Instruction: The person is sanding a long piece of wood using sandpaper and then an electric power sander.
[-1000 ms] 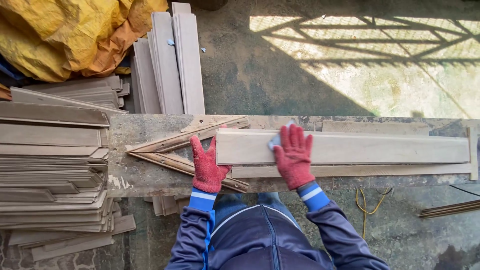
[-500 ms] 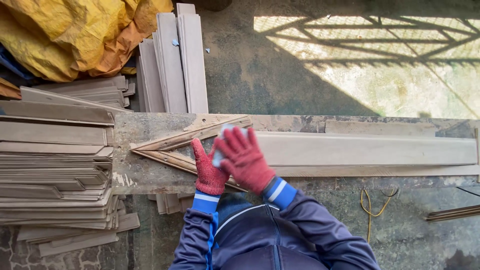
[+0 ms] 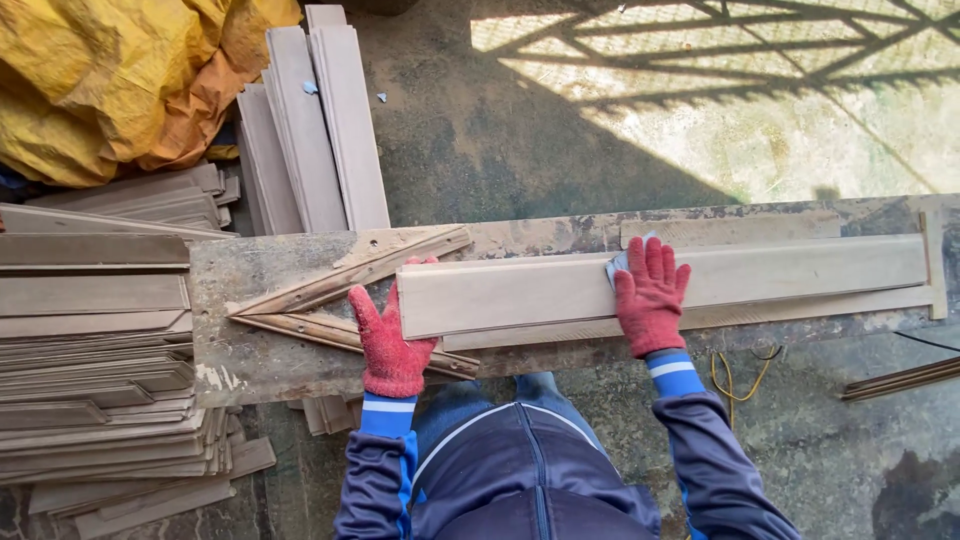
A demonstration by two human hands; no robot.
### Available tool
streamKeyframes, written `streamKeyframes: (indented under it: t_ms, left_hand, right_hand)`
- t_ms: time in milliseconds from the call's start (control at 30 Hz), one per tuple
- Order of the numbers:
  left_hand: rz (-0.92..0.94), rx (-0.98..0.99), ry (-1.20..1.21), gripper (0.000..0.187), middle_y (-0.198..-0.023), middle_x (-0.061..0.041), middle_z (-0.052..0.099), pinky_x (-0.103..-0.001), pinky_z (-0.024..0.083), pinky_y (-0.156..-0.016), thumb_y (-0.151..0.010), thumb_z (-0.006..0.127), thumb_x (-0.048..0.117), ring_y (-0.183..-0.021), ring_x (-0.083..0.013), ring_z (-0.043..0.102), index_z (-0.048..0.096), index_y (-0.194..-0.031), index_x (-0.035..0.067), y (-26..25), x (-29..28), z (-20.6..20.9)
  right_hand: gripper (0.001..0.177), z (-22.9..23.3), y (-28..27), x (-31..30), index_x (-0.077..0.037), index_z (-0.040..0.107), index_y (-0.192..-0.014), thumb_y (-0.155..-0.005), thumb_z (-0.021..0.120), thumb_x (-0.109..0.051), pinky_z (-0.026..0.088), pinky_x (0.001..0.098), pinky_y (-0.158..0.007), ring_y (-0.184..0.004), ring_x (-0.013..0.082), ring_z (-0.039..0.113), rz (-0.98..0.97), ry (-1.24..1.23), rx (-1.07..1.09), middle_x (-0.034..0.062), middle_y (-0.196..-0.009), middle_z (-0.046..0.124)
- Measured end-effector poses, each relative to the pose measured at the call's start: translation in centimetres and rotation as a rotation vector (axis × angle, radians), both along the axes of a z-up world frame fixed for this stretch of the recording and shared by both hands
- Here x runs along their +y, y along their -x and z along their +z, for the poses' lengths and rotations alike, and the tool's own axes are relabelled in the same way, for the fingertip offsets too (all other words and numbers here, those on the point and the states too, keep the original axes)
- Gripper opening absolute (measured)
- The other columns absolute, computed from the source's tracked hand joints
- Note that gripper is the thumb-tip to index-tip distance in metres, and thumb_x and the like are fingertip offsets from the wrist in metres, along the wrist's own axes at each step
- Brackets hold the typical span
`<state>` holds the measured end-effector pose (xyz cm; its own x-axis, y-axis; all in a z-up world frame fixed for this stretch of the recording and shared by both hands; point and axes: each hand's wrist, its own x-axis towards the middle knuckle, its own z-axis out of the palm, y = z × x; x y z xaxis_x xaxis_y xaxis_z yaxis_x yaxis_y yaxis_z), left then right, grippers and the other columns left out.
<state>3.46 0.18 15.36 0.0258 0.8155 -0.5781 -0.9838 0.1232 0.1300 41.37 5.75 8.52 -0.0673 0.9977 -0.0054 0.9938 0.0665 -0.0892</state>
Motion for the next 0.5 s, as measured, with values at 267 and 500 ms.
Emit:
streamKeyframes:
  t_ms: [267, 500]
  left_hand:
    - [0.048, 0.058, 0.020, 0.092, -0.147, -0.022, 0.058, -0.061, 0.052, -0.104, -0.083, 0.056, 0.075, -0.125, -0.0398, 0.063, 0.055, -0.146, 0.008, -0.5, 1.0, 1.0]
    - [0.068, 0.042, 0.055, 0.095, -0.147, -0.022, 0.059, -0.058, 0.050, -0.107, -0.081, 0.054, 0.079, -0.127, -0.0382, 0.063, 0.058, -0.143, 0.007, -0.5, 0.1, 0.2]
  right_hand:
    - [0.068, 5.2, 21.4, -3.2, -0.033, 0.039, -0.158, -0.099, 0.036, -0.066, 0.015, 0.0633, -0.124, -0.152, 0.0295, 0.031, 0.557, -0.159, 0.177, 0.0068, -0.162, 0.040]
    - [0.067, 0.2, 0.0, -1.3, -0.033, 0.027, -0.165, -0.104, 0.038, -0.059, 0.008, 0.0572, -0.125, -0.158, 0.0273, 0.016, 0.263, -0.132, -0.019, 0.0082, -0.171, 0.024]
